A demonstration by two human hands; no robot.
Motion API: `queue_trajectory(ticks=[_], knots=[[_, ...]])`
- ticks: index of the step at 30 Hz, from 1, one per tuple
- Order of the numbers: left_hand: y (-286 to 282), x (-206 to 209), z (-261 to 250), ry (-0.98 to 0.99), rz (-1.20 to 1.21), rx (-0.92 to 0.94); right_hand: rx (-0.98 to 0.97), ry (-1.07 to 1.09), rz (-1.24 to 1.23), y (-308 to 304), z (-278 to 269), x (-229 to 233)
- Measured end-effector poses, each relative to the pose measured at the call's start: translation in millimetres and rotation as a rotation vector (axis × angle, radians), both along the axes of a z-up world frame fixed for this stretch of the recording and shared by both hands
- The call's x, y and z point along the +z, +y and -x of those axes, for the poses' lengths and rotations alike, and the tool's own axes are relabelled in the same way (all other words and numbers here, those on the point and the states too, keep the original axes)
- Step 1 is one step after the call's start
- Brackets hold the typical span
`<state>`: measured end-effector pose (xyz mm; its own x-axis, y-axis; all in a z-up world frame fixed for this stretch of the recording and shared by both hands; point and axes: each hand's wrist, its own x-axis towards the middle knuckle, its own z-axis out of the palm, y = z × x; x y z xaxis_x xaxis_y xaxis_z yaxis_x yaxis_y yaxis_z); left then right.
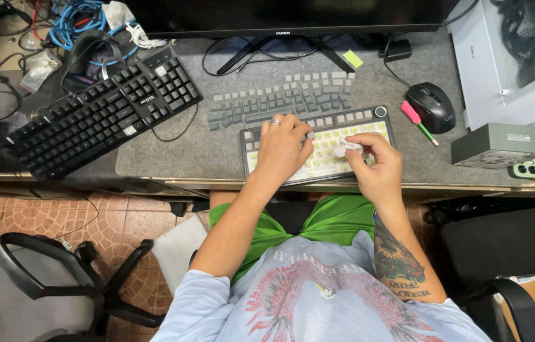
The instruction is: The person wipes the surface of a mechanical keyboard with a white cloth, then picks up individual keycaps from a pile and places them onto the keyboard one by one. The person continues this process across the keyboard, handling each keycap individually.
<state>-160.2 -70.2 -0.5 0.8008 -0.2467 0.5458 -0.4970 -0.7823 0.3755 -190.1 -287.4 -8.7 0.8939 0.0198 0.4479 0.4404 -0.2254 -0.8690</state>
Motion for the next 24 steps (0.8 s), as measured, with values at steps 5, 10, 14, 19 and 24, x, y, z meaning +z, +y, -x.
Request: queue_trajectory(ticks=[5, 10, 14, 19, 24], knots=[[-3.1, 4.7, -2.4, 0.016, -0.054, 0.000, 0.004, -0.016, 0.046, -1.5, 2.6, 4.0], [-11.8, 7.0, -6.6, 0.040, -0.193, 0.030, 0.013, -0.014, 0.036, 0.4, 0.9, 4.4], [-5.7, 11.3, -8.9, 0.000, -0.314, -0.022, 0.012, -0.027, 0.040, -2.5, -2.6, 2.8], [-1.9, 8.7, -0.6, 0.046, -0.165, -0.104, 0.010, 0.008, -0.024, -6.1, -11.8, -1.1], [4.1, 6.8, -15.9, 0.052, -0.113, -0.108, 0.021, -0.050, 0.096, 5.5, -33.6, 13.7]])
